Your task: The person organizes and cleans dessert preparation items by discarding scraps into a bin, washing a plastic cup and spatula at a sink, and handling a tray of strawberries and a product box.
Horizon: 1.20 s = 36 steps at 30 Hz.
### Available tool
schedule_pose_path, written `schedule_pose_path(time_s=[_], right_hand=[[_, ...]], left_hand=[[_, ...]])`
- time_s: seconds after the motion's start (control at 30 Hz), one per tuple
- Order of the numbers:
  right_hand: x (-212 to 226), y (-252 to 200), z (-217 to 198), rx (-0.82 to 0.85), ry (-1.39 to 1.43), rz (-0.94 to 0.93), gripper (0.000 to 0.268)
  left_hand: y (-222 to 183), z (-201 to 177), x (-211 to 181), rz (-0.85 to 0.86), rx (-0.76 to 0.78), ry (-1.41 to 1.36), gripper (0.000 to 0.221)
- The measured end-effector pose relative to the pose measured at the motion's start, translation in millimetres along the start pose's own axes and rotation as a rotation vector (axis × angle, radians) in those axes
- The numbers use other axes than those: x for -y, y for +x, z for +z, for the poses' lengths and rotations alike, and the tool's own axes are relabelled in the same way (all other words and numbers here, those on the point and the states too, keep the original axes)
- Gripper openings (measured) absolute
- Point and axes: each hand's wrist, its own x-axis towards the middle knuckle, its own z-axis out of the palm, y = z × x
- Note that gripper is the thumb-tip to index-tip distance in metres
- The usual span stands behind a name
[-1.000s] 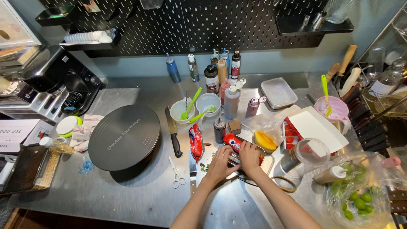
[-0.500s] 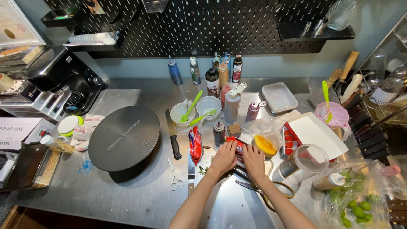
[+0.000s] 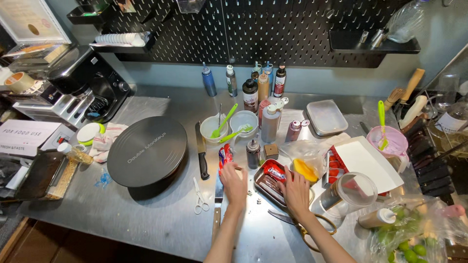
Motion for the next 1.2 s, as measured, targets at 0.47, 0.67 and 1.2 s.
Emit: schedule_pose_path(time_s=[0.47,0.67,1.2], right_hand=[[130.3,-14.3,25.5,-0.282,0.463,0.047,0.023],[195.1,73.5,113.2,-0.037,-0.275,-0.07,0.026],[146.0,-167.5,-192.9,-0.56,0.814,0.457,0.013]], left_hand=[[18.8,-74.7,113.5,-0.558,0.166,-0.543,0.048],[1.9,-147.9,93.7,-0.728,0.273,-0.901,0.061],[-132.9,-149.8,-65.4,-0.25,0.826,-1.008,0.065]])
